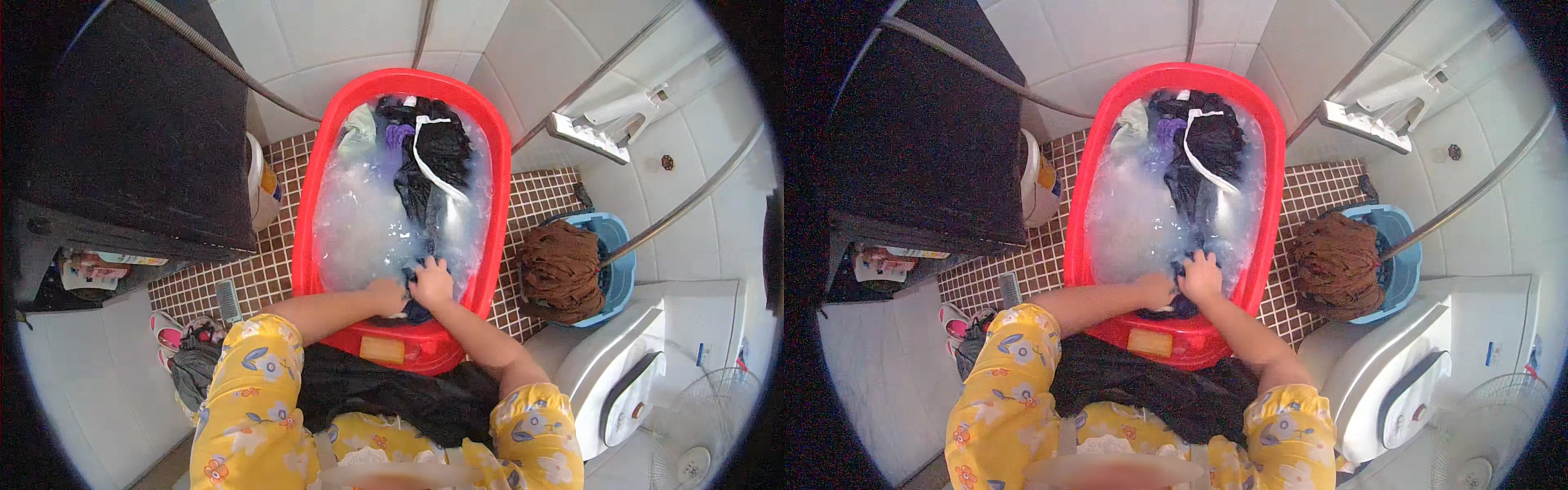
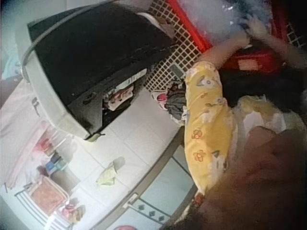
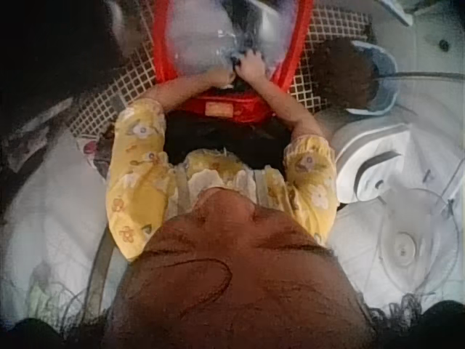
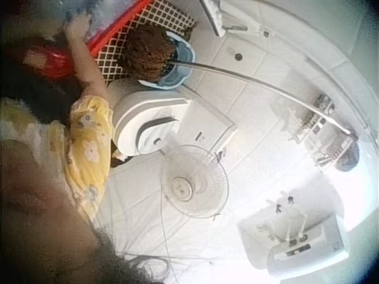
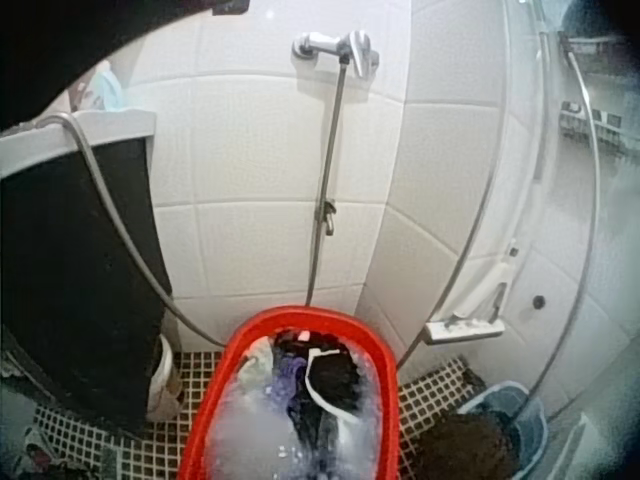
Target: The person washes clothes by hand in a basin, scrubbing individual garments including a patterned top, dark pants, and a purple shirt one at a time using a bar of soap and soapy water.
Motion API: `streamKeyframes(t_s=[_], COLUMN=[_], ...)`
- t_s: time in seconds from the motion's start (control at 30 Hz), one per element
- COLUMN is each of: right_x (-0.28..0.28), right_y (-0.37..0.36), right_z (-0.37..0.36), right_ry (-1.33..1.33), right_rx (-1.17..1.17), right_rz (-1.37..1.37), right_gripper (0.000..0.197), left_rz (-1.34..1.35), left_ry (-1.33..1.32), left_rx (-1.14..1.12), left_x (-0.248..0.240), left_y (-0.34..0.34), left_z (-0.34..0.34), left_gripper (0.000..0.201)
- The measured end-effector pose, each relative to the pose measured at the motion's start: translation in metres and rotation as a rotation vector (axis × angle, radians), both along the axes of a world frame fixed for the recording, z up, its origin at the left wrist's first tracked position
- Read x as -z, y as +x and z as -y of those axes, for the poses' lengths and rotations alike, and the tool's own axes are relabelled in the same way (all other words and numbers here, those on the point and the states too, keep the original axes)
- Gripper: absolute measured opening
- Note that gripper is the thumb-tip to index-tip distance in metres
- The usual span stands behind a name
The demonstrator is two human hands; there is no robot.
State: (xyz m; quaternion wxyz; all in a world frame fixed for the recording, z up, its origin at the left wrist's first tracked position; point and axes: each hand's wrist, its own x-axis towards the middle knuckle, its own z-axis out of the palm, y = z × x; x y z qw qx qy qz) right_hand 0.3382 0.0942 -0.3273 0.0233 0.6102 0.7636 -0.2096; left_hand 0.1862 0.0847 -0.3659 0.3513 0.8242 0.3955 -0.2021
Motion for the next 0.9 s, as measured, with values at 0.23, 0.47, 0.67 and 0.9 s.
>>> streamKeyframes(t_s=[0.23, 0.47, 0.67, 0.9], right_x=[0.037, 0.009, -0.061, -0.027], right_y=[0.049, 0.088, 0.021, -0.009], right_z=[-0.061, -0.045, 0.003, 0.033], right_ry=[-0.156, -0.134, -0.072, -0.057], right_rx=[0.392, 0.895, 0.342, 0.071], right_rz=[-0.036, -0.728, -0.5, -0.034], right_gripper=[0.038, 0.031, 0.06, 0.067], left_rz=[0.109, 0.092, -0.13, 0.17], left_ry=[-0.15, -0.088, 0.056, -0.03], left_rx=[-0.117, -0.316, -0.329, -0.508], left_x=[-0.02, -0.012, 0.038, -0.004], left_y=[-0.025, -0.012, -0.019, -0.014], left_z=[0.008, 0.016, 0.027, 0.016], left_gripper=[0.091, 0.08, 0.05, 0.038])
